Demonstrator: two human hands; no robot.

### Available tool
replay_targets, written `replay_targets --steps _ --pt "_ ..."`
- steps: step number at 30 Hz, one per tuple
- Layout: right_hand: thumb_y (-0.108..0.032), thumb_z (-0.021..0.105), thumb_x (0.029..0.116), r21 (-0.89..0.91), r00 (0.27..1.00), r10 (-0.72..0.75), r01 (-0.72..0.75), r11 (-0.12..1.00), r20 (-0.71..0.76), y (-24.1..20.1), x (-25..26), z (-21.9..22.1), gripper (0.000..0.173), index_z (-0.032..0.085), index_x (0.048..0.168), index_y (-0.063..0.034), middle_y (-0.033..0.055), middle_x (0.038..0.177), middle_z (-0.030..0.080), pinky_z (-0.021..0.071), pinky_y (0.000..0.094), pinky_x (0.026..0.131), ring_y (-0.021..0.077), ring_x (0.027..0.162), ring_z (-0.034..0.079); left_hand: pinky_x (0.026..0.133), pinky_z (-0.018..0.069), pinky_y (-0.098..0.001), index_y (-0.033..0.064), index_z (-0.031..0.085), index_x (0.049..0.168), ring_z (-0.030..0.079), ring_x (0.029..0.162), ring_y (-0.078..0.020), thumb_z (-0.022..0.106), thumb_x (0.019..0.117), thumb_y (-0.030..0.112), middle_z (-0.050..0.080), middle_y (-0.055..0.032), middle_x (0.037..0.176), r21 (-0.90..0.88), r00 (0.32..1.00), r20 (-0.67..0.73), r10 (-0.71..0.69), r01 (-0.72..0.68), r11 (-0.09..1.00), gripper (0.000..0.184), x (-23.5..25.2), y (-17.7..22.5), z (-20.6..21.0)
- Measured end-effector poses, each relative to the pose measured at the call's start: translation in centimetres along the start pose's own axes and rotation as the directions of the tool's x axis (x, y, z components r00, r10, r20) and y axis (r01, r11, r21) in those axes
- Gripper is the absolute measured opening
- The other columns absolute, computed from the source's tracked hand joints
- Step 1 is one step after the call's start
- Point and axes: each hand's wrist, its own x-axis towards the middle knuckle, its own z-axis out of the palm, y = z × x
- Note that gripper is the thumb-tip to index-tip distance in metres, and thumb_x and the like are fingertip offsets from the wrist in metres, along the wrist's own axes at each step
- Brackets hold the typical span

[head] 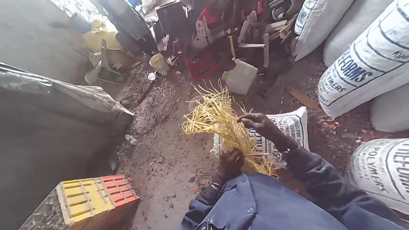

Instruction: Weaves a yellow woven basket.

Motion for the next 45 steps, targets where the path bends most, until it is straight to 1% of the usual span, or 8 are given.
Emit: replay_targets --steps 6,11,16,21,30,36,40,45 --pt "-0.012 0.049 0.1057 0.002 0.989 0.069 -0.07 0.998 0.13 0.5 4.6 -0.9 0.025 0.07 0.095 -0.0029 -0.0097 0.065 0.045 0.0341 0.0168 0.057 -0.003 0.057 0.037 0.056 0.0573 -0.0412 -0.005 0.07 0.08 0.071 0.065 -0.0298 0.063 0.085 0.003 0.072 -0.0185 0.08 0.127 0.995 0.019 0.102 -0.103 0.986 0.011 0.9 -0.5 0.7" --pt "-0.016 0.064 0.0991 -0.15 0.969 0.126 -0.095 0.984 0.212 1.0 6.8 -0.4 0.018 0.07 0.094 0.0001 0.0064 0.082 0.065 0.0466 0.0404 0.077 0.0131 0.076 0.057 0.054 0.0564 -0.0425 -0.0038 0.07 0.082 0.071 0.064 -0.0301 0.063 0.0864 0.003 0.072 -0.0168 0.082 0.171 0.991 0.103 0.085 -0.102 0.98 0.011 2.0 -0.8 0.8" --pt "-0.01 0.065 0.0972 -0.197 0.985 0.13 -0.106 0.975 0.112 0.4 7.1 -1.4 0.012 0.067 0.091 -0.0003 0.0067 0.077 0.062 0.0462 0.0374 0.068 0.0132 0.07 0.056 0.065 0.0592 -0.0499 -0.0075 0.072 0.088 0.073 0.075 -0.0369 0.064 0.0876 0.0 0.073 -0.0222 0.089 0.166 0.98 0.139 -0.14 0.117 0.979 0.011 2.5 -1.2 -0.1" --pt "-0.01 0.06 0.1001 -0.132 0.976 0.217 -0.216 0.968 -0.005 1.3 6.9 -1.2 0.012 0.064 0.095 0.0007 0.0026 0.076 0.058 0.044 0.0281 0.066 0.0068 0.065 0.052 0.066 0.0592 -0.0487 -0.009 0.071 0.088 0.073 0.075 -0.0369 0.065 0.0862 -0.002 0.073 -0.024 0.09 0.129 0.982 0.075 -0.171 0.16 0.979 0.009 3.0 -1.8 -0.2" --pt "-0.003 0.061 0.0973 0.008 0.992 -0.067 0.068 0.998 -0.108 0.0 4.8 -1.2 0.005 0.064 0.094 0.0002 -0.004 0.076 0.06 0.0482 0.0154 0.063 -0.004 0.065 0.054 0.067 0.0571 -0.044 -0.0105 0.069 0.097 0.07 0.072 -0.0315 0.069 0.0866 0.007 0.071 -0.0236 0.09 -0.006 0.975 0.061 -0.213 0.214 0.977 0.02 3.5 -4.2 0.4" --pt "0.0 0.057 0.0974 0.135 0.966 -0.235 0.249 0.959 -0.112 -4.2 5.4 -1.0 0.009 0.064 0.098 -0.005 -0.0122 0.079 0.062 0.0502 0.0115 0.064 -0.0081 0.066 0.056 0.084 0.0543 -0.0548 -0.0117 0.064 0.118 0.068 0.096 -0.0387 0.082 0.0803 0.03 0.069 -0.027 0.108 -0.054 0.919 0.187 -0.346 0.361 0.931 0.059 5.2 -4.0 1.0" --pt "-0.001 0.058 0.0982 0.121 0.97 -0.234 0.24 0.963 -0.065 -6.9 5.9 -0.5 0.008 0.065 0.098 -0.0043 -0.0097 0.077 0.063 0.0528 0.0139 0.061 -0.0051 0.063 0.059 0.079 0.0562 -0.0544 -0.0108 0.066 0.112 0.07 0.094 -0.0389 0.084 0.0794 0.032 0.069 -0.0271 0.108 -0.059 0.942 0.151 -0.299 0.311 0.949 0.056 7.2 -2.9 1.9" --pt "-0.001 0.054 0.0999 0.02 0.957 -0.236 0.243 0.97 -0.168 -10.2 5.9 -1.7 0.009 0.063 0.101 -0.0032 -0.009 0.079 0.062 0.0527 0.0147 0.062 -0.0049 0.065 0.058 0.078 0.0555 -0.0558 -0.0135 0.069 0.105 0.071 0.089 -0.0417 0.07 0.0895 0.015 0.07 -0.0284 0.099 -0.027 0.958 0.104 -0.267 0.271 0.962 0.033 9.7 -1.9 2.4"
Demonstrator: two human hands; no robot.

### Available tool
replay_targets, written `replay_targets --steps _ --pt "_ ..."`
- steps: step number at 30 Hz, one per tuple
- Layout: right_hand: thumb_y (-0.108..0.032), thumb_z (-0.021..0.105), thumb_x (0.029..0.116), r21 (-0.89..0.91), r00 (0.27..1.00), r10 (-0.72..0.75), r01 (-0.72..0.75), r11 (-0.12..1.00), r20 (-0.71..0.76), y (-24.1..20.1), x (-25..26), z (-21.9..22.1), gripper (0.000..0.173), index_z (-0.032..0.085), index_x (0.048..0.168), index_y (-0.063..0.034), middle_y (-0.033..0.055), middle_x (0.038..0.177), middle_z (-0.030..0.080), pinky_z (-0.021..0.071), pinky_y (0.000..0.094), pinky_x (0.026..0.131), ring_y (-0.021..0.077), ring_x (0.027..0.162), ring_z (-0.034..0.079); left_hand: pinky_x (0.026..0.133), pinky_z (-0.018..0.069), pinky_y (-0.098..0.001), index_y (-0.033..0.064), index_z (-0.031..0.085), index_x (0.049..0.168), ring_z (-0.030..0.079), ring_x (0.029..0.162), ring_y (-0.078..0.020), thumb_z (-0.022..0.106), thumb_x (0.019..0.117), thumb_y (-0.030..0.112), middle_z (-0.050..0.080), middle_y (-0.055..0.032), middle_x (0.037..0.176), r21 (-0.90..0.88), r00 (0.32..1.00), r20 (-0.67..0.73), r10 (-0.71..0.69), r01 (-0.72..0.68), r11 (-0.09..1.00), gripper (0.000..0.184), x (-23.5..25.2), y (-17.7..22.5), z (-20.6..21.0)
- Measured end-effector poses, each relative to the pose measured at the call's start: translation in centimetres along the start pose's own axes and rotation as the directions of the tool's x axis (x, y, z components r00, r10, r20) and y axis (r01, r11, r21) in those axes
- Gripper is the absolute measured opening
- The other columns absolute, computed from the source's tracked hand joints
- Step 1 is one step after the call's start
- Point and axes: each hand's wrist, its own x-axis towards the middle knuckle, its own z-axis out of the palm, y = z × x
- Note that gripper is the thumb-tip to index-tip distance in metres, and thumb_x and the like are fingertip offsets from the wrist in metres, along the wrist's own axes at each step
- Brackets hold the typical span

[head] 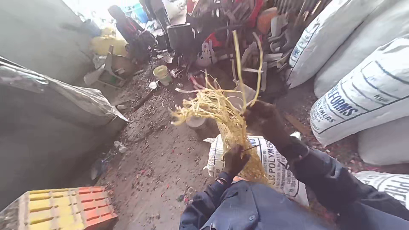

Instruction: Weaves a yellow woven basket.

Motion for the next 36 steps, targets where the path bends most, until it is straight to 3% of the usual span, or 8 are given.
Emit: replay_targets --steps 7,12,18,23,26,29,33,36 --pt "-0.003 0.047 0.1021 0.139 0.961 -0.077 0.117 0.983 -0.265 -2.2 2.4 -2.7 0.024 0.061 0.093 -0.0207 -0.0162 0.078 0.063 0.0514 0.012 0.062 -0.0059 0.065 0.057 0.06 0.0563 -0.0523 -0.0095 0.071 0.097 0.071 0.071 -0.0388 0.069 0.088 0.015 0.07 -0.0256 0.092 0.067 0.965 -0.205 0.165 -0.155 0.986 0.026 0.5 0.8 -0.2" --pt "-0.003 0.055 0.0947 0.004 0.969 -0.177 0.18 0.984 -0.17 -1.8 1.7 -2.5 0.021 0.062 0.092 -0.0228 -0.0229 0.08 0.065 0.0536 0.0132 0.072 -0.0098 0.074 0.061 0.076 0.0563 -0.0568 -0.011 0.07 0.107 0.071 0.088 -0.0433 0.07 0.0902 0.016 0.069 -0.0303 0.104 -0.022 0.997 -0.063 0.038 -0.039 0.999 0.032 -0.5 0.4 -2.0" --pt "-0.018 0.05 0.1039 -0.388 0.991 -0.115 0.131 0.912 0.065 1.7 1.1 -3.2 0.035 0.062 0.13 0.0017 0.0142 0.122 0.067 0.0551 0.0335 0.087 0.0151 0.102 0.066 0.072 0.0562 -0.0431 -0.0133 0.07 0.091 0.068 0.075 -0.03 0.067 0.0841 0.003 0.069 -0.0233 0.085 -0.195 0.988 -0.12 0.099 -0.121 0.973 0.018 -1.5 -2.4 -2.2" --pt "-0.017 0.045 0.1067 -0.321 0.947 0.065 -0.17 0.932 -0.313 9.2 -1.9 -6.2 0.043 0.05 0.145 0.0022 0.0208 0.132 0.062 0.0504 0.0358 0.097 0.0196 0.113 0.063 0.077 0.0537 -0.0144 -0.0012 0.068 0.09 0.062 0.081 0.007 0.07 0.0818 0.008 0.067 0.007 0.087 -0.634 0.965 -0.262 -0.029 -0.149 0.758 0.013 -2.6 -3.9 -4.3" --pt "-0.015 0.045 0.108 -0.149 0.886 0.389 -0.432 0.889 -0.253 15.9 -5.1 -6.9 0.036 0.054 0.138 0.0036 0.0229 0.12 0.065 0.0488 0.0422 0.096 0.0235 0.106 0.063 0.084 0.0588 -0.0199 0.0207 0.074 0.105 0.07 0.092 0.0047 0.079 0.0828 0.016 0.076 0.0168 0.098 -0.784 0.949 -0.309 -0.062 -0.217 0.582 0.024 -3.2 -3.1 -6.6" --pt "-0.013 0.05 0.1078 -0.099 0.802 0.59 -0.597 0.796 -0.094 21.1 -7.9 -5.5 0.032 0.059 0.134 0.003 0.025 0.121 0.066 0.0462 0.0523 0.098 0.0323 0.109 0.064 0.081 0.0603 -0.0234 0.0201 0.069 0.105 0.07 0.09 0.0016 0.088 0.074 0.019 0.075 0.0151 0.096 -0.786 0.919 -0.357 -0.167 -0.199 0.585 0.037 -3.1 -1.1 -8.5" --pt "-0.011 0.06 0.1025 -0.067 0.84 0.542 -0.54 0.839 0.024 22.8 -8.2 -3.2 0.039 0.057 0.138 0.0039 0.027 0.134 0.061 0.0449 0.0543 0.105 0.0387 0.121 0.061 0.082 0.0617 -0.0304 0.0119 0.059 0.114 0.071 0.093 -0.0063 0.089 0.0756 0.027 0.074 0.005 0.098 -0.815 0.859 -0.402 -0.316 -0.178 0.552 0.051 -3.0 -0.3 -10.6" --pt "-0.015 0.07 0.0953 -0.191 0.92 0.379 -0.355 0.915 0.104 22.5 -6.4 -2.2 0.056 0.052 0.145 0.0028 0.0289 0.143 0.054 0.033 0.0602 0.114 0.0467 0.135 0.049 0.082 0.0608 -0.029 0.0108 0.053 0.116 0.071 0.092 -0.0045 0.054 0.0997 0.011 0.072 0.0075 0.097 -0.779 0.792 -0.489 -0.367 -0.206 0.593 0.017 -4.3 -0.5 -11.3"
